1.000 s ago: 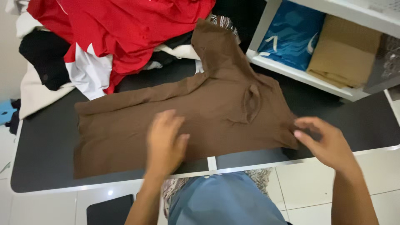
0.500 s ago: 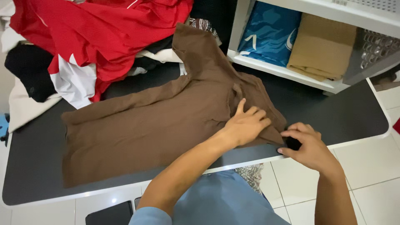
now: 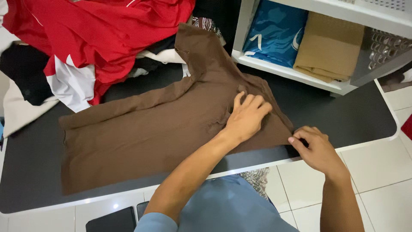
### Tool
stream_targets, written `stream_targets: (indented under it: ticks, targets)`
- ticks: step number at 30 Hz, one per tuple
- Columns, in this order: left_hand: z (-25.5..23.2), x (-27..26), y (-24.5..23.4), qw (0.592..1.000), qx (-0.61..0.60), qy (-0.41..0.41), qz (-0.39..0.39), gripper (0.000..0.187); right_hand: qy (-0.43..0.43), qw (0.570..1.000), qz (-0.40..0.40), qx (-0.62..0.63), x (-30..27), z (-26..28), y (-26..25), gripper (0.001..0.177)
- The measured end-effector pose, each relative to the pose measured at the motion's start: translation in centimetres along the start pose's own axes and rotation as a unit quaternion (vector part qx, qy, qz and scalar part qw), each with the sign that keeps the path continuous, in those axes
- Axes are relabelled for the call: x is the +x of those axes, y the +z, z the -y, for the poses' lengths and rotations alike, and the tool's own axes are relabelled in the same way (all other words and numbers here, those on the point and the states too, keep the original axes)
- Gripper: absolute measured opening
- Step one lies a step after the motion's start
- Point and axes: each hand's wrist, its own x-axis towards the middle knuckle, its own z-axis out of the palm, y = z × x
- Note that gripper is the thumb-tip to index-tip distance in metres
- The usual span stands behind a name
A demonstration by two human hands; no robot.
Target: The person folds a beige long-sleeved shirt on a black table, smoothing and aligning the fabric before folding it into a compact rectangle and placing it in a white plastic drawer. The person then picks up a brown long-sleeved shirt and begins folding it in the same manner.
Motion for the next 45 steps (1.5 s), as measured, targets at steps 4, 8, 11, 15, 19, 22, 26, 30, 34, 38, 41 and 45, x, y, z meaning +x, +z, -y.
stream_targets:
  ticks: [4,8,11,15,19,22,26,30,34,38,41,45]
  targets:
    - [0.5,-0.1,0.7,0.999,0.026,-0.003,0.022,0.029,0.022,0.999,-0.014,-0.042,0.4,0.9,0.1,0.03]
    - [0.4,-0.6,1.1,0.996,0.07,0.014,0.051,0.032,0.063,0.995,-0.037,-0.063,0.7,2.1,0.2,0.028]
    - [-0.1,-0.8,0.4,0.997,0.074,0.036,0.016,0.037,0.053,0.994,-0.097,0.022,0.3,2.9,0.1,0.03]
    - [-2.1,-3.0,-1.7,0.995,0.037,0.032,0.086,0.053,-0.025,0.98,-0.199,0.012,-0.6,4.2,0.4,0.021]
    - [-3.6,-8.0,-5.0,0.994,-0.058,0.018,0.09,0.048,-0.151,0.967,-0.198,0.062,-0.6,6.5,1.7,0.018]
    - [-2.3,-11.3,-8.3,0.995,-0.089,-0.025,0.044,0.041,-0.162,0.975,-0.13,0.077,-0.1,8.5,2.4,0.019]
    - [0.8,-14.5,-12.9,0.989,-0.035,-0.136,-0.05,0.04,-0.217,0.968,-0.118,0.034,2.3,9.7,1.9,0.02]
    - [1.2,-14.2,-13.1,0.986,-0.025,-0.157,-0.037,0.041,-0.137,0.987,-0.077,0.046,7.0,10.0,1.3,0.027]
    - [0.3,-10.5,-10.7,0.987,-0.043,-0.157,-0.002,0.052,-0.14,0.988,-0.05,0.032,11.9,10.3,1.2,0.041]
    - [-0.3,-7.0,-8.4,0.984,-0.017,-0.169,0.048,0.053,-0.231,0.971,0.008,0.054,15.3,10.4,1.7,0.048]
    - [0.1,-6.2,-7.3,0.984,0.014,-0.166,0.066,0.042,-0.271,0.96,0.051,-0.041,17.3,10.0,2.3,0.059]
    - [1.8,-6.2,-7.3,0.984,0.028,-0.17,0.042,0.019,-0.317,0.944,0.075,-0.061,18.7,9.8,2.4,0.036]
